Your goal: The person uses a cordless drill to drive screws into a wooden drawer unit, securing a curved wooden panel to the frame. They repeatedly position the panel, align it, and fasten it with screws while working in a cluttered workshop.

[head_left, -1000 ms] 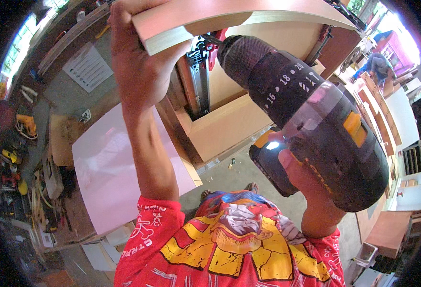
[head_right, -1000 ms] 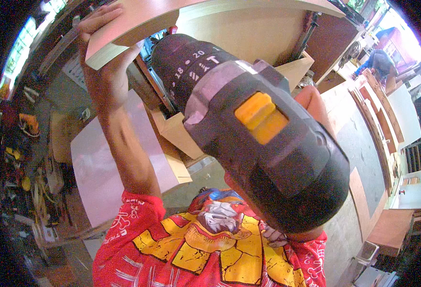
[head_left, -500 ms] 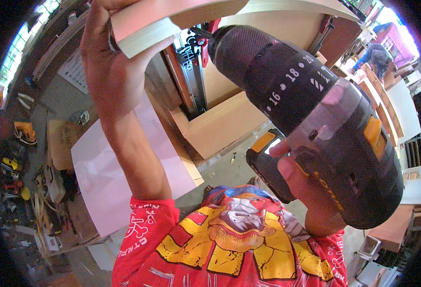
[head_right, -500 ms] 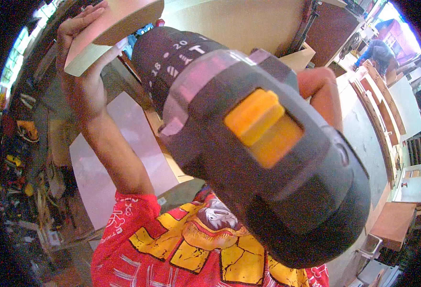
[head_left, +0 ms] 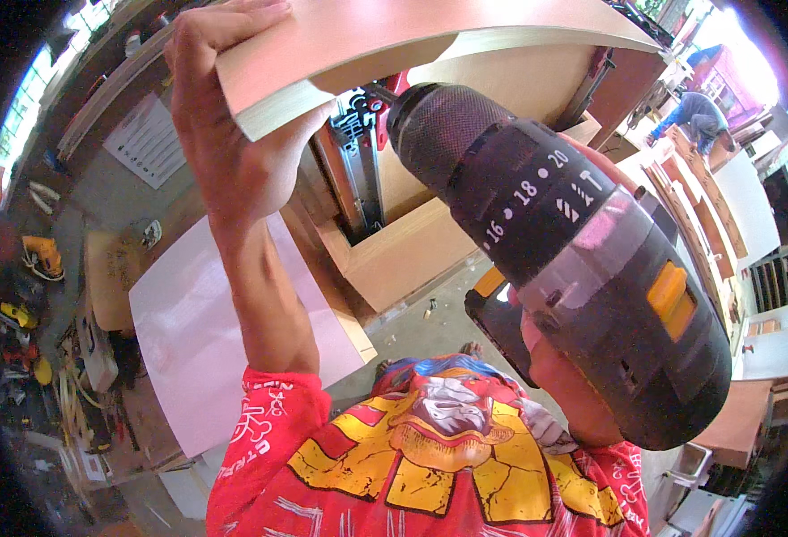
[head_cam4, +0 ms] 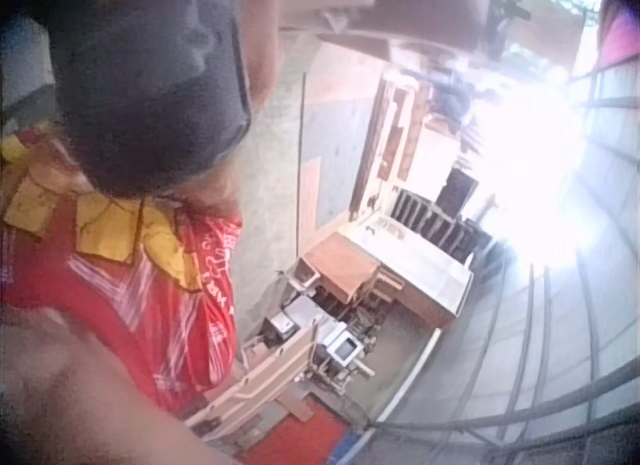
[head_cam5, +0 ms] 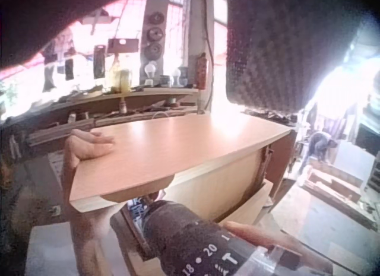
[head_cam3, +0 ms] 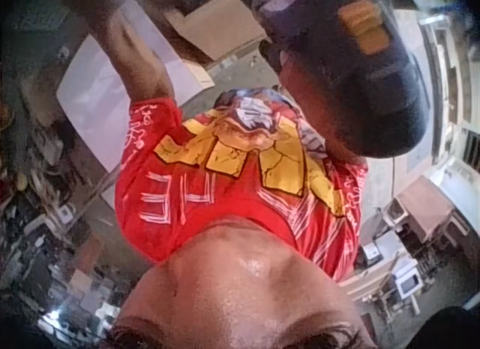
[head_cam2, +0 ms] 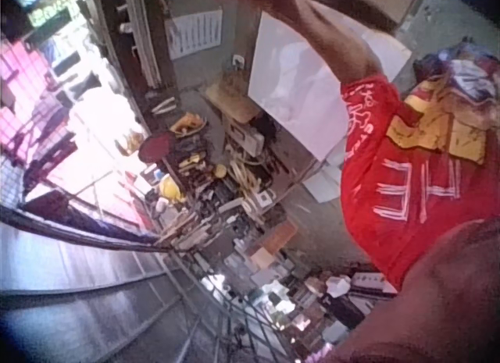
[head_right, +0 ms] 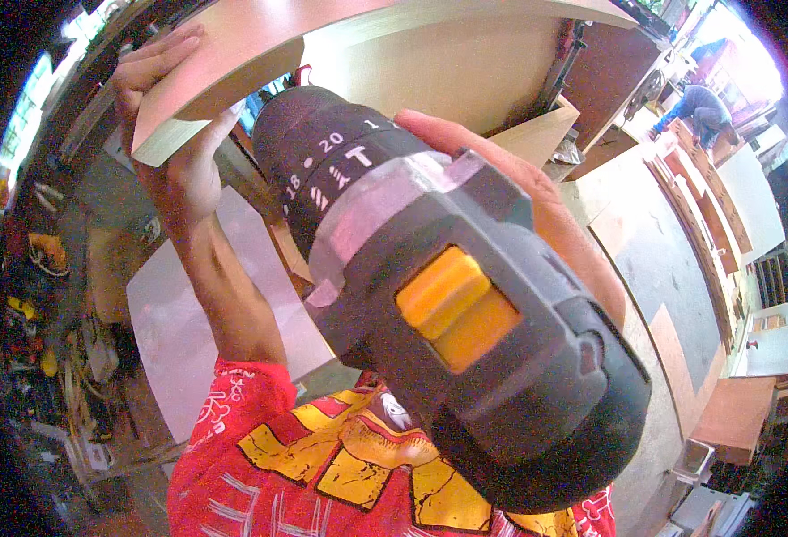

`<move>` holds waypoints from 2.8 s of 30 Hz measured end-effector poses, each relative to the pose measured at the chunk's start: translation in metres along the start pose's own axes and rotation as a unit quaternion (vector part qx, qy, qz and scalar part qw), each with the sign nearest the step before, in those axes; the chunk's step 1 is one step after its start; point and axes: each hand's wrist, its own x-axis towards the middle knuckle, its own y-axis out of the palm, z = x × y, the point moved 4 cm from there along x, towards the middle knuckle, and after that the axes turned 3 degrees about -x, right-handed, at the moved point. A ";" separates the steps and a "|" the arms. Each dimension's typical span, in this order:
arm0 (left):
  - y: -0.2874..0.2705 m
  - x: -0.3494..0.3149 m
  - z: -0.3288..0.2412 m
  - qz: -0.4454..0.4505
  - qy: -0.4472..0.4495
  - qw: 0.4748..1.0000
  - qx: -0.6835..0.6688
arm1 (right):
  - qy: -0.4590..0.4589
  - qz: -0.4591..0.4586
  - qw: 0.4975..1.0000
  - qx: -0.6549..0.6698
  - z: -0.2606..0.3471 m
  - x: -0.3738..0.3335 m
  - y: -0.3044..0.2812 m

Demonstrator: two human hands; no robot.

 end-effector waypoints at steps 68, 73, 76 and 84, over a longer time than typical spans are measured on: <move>-0.007 -0.016 -0.043 0.019 -0.034 0.999 -0.032 | 0.139 0.052 0.929 0.338 0.015 -0.029 0.014; -0.001 -0.019 -0.026 0.026 -0.045 0.997 -0.054 | 0.099 0.041 0.946 0.306 0.026 -0.019 0.004; 0.009 -0.018 -0.018 0.014 -0.069 0.996 -0.049 | 0.010 0.014 0.975 0.221 0.025 -0.016 0.003; 0.007 -0.009 0.001 0.090 -0.136 0.987 -0.005 | -0.033 0.018 0.955 0.294 0.010 0.018 0.024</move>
